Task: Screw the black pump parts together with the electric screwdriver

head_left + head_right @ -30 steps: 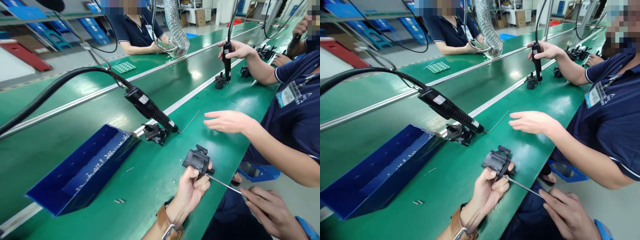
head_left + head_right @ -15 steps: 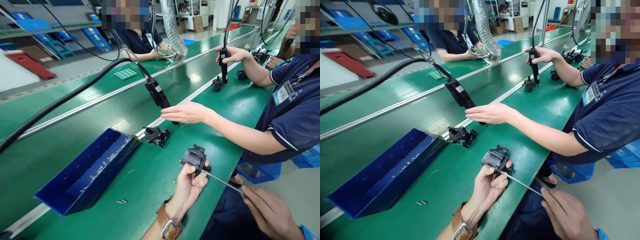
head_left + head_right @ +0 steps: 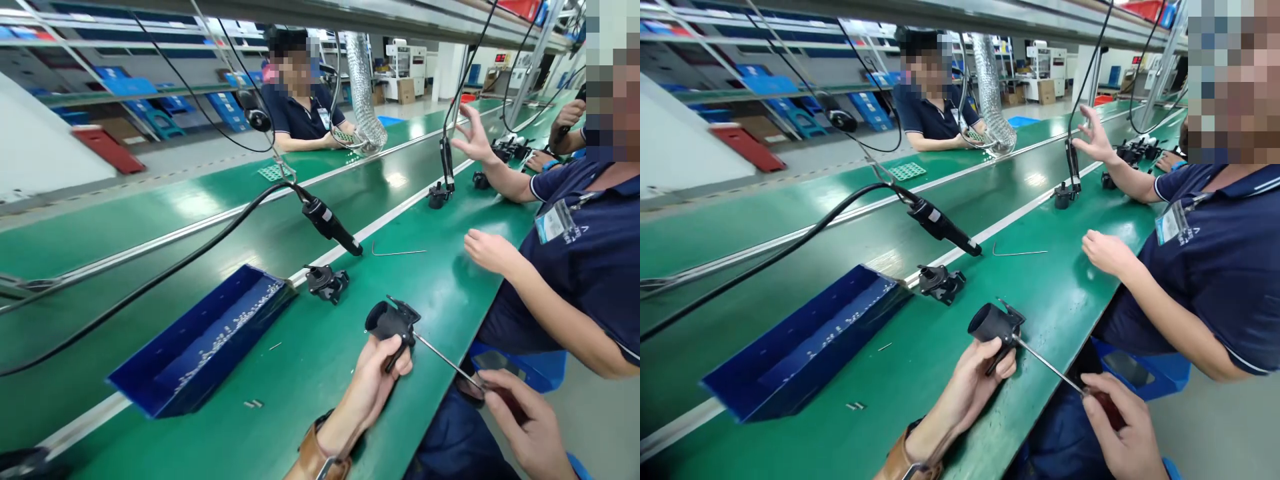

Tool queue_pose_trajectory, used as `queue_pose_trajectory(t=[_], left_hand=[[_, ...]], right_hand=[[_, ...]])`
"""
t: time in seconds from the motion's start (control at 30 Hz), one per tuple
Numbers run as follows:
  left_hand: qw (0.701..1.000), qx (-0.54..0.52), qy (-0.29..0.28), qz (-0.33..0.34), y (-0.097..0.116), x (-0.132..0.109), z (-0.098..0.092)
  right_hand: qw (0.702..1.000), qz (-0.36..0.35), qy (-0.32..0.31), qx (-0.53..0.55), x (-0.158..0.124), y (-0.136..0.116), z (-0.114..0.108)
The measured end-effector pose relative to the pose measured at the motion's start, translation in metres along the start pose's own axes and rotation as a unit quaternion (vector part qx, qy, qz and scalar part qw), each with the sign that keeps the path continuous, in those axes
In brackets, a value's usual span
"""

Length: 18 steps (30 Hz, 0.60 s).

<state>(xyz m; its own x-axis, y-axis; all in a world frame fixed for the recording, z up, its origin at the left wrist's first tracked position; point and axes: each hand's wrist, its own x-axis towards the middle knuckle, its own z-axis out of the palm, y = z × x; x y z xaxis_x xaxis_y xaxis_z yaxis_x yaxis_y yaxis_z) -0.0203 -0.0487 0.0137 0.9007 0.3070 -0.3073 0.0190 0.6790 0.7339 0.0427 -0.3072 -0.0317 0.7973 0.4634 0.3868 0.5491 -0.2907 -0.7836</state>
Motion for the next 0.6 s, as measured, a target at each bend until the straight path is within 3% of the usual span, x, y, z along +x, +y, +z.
queue_pose_trajectory(t=[0.17, 0.27, 0.43, 0.6], left_hand=[[0.992, 0.11, 0.003, 0.053, 0.003, -0.012, -0.006], [0.989, 0.14, 0.011, 0.052, 0.007, -0.022, -0.011], [0.994, 0.096, 0.041, 0.019, 0.011, -0.033, -0.009], [0.998, 0.044, 0.054, -0.007, 0.007, -0.035, -0.007]], right_hand=[[0.995, 0.047, -0.016, 0.091, 0.026, -0.013, 0.018], [0.992, 0.049, -0.049, 0.107, 0.041, -0.019, 0.032], [0.99, 0.029, -0.1, 0.099, 0.054, -0.028, 0.053], [0.99, 0.004, -0.114, 0.089, 0.06, -0.032, 0.057]])
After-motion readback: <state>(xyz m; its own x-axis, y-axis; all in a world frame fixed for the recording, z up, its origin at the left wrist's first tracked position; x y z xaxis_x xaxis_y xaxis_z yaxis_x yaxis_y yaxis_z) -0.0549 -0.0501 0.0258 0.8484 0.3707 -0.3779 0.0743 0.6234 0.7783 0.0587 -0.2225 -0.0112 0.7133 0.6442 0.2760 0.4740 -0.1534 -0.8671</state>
